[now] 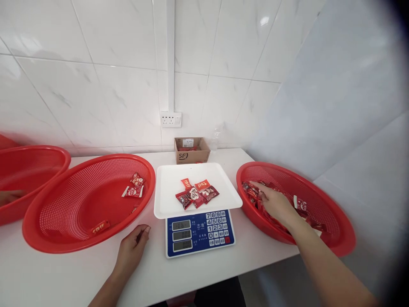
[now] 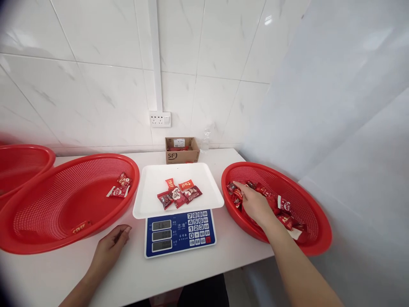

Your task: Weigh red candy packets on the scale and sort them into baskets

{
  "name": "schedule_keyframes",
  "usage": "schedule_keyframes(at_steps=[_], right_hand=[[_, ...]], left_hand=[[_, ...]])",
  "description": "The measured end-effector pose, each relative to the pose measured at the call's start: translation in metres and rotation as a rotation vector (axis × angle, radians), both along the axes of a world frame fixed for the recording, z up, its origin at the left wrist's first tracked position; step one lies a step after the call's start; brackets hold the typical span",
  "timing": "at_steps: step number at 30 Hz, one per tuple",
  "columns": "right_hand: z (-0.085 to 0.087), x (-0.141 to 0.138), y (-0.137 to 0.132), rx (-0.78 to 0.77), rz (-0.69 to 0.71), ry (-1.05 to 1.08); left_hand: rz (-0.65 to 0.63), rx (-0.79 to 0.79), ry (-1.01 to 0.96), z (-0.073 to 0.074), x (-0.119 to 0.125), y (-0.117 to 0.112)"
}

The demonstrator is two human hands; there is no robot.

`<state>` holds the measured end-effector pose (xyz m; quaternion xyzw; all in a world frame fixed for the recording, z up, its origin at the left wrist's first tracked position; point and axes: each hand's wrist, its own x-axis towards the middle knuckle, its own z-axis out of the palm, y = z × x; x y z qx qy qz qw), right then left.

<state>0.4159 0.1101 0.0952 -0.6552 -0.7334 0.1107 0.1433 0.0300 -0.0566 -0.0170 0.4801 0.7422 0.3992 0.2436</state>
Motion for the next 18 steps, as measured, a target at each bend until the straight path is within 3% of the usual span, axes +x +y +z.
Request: schedule_keyframes(at_steps=[7, 12, 15, 18], right_hand=[[0.006, -0.002, -0.011, 0.122, -0.064, 0.16], [-0.005, 0.008, -0.014, 0.031, -0.105, 0.276], [-0.012, 0.024, -0.011, 0.05, -0.119, 0.202], [-0.015, 0.046, -0.005, 0.055, -0.153, -0.038]], left_hand=[[0.01, 0.002, 0.006, 0.0, 0.0, 0.0], [0.005, -0.012, 0.019, 0.0, -0.001, 0.0], [0.008, -0.021, 0.029, -0.001, -0.002, 0.001], [0.014, -0.022, 0.03, -0.004, -0.005, 0.001]])
